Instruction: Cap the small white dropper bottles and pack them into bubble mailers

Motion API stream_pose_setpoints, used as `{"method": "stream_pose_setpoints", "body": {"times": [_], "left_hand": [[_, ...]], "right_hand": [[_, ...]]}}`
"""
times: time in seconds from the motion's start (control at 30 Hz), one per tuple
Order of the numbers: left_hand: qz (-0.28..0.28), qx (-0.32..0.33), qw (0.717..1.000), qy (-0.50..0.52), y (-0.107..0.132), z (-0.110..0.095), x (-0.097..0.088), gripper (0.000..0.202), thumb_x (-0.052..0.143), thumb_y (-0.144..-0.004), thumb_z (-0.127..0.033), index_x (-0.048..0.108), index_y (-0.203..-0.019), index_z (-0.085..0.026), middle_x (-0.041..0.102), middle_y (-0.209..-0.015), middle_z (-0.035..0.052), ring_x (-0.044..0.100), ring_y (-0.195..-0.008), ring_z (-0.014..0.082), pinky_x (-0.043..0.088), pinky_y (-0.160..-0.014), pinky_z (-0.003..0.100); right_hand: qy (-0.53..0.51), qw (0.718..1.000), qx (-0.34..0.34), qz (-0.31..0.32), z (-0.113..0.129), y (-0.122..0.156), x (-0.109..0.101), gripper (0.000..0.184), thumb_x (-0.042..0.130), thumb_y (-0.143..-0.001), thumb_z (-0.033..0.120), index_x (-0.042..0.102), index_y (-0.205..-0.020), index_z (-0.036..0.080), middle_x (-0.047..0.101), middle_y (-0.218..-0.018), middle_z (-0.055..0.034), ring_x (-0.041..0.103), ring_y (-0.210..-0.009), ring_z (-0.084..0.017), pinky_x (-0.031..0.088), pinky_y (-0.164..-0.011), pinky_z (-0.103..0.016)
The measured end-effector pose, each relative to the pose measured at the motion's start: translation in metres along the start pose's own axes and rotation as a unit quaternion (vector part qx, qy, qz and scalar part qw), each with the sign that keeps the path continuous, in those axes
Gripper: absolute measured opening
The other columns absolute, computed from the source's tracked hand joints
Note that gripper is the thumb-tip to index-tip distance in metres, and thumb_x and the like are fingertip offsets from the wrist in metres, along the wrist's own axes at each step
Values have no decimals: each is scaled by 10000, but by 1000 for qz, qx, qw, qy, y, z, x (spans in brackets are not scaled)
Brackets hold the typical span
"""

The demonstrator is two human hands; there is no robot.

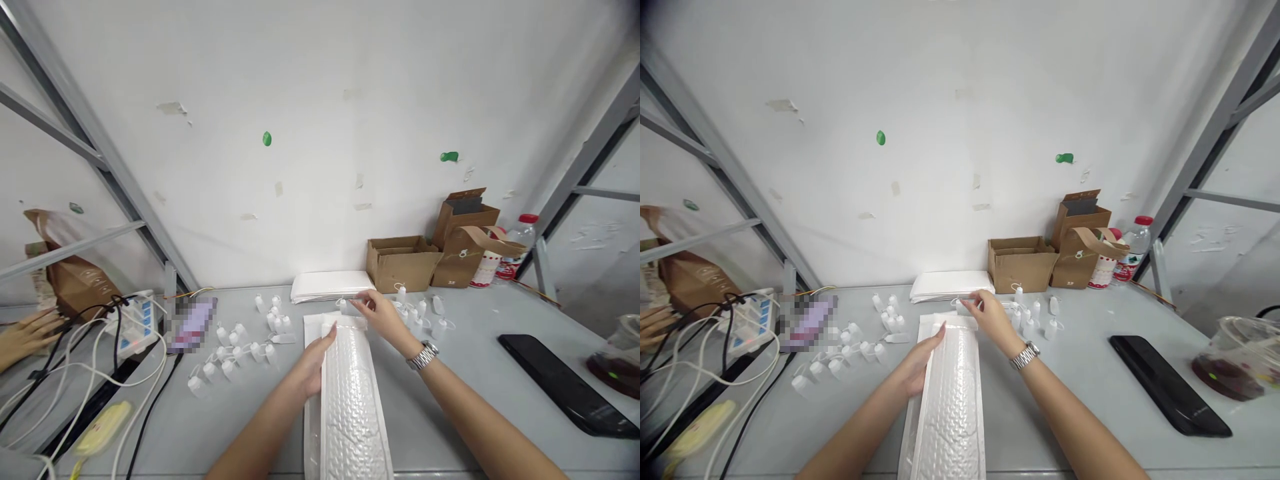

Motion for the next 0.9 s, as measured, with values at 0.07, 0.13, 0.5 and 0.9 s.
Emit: {"method": "stream_pose_setpoints", "body": {"times": [0.07,0.13,0.5,0.9], "left_hand": [[15,38,999,-24,2,-2,0,469,706,-630,-349,587,-1018,-113,674,-943,127,624,-870,254,457,-789,346],[13,64,997,-49,3,-3,-2,483,751,-580,-259,592,-1015,-123,668,-979,124,616,-900,257,454,-807,352],[-17,85,991,-99,-2,-2,-8,461,778,-521,-266,637,-930,-104,674,-962,135,621,-874,255,455,-786,345],[8,80,986,-143,5,-7,1,421,765,-541,-273,641,-922,-143,681,-882,73,613,-829,217,431,-784,322]], "right_hand": [[-23,999,30,7,-6,-14,11,440,602,-703,444,581,-1036,158,522,-627,14,476,-553,-141,376,-531,-261],[-36,998,39,17,-12,-25,23,445,644,-662,412,609,-1022,153,502,-580,28,467,-532,-138,365,-517,-258],[-107,991,-12,-84,-5,-11,5,354,439,-806,487,597,-729,180,561,-740,-47,501,-669,-161,407,-610,-281],[-187,977,73,73,-4,4,30,240,551,-729,409,550,-710,169,575,-563,11,522,-506,-129,410,-517,-258]]}}
Point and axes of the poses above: each hand's wrist, its own y-axis away from the middle knuckle, its own x-axis out of the palm, z = x × y, the point moved 4 cm from there along -y, towards the middle knuckle
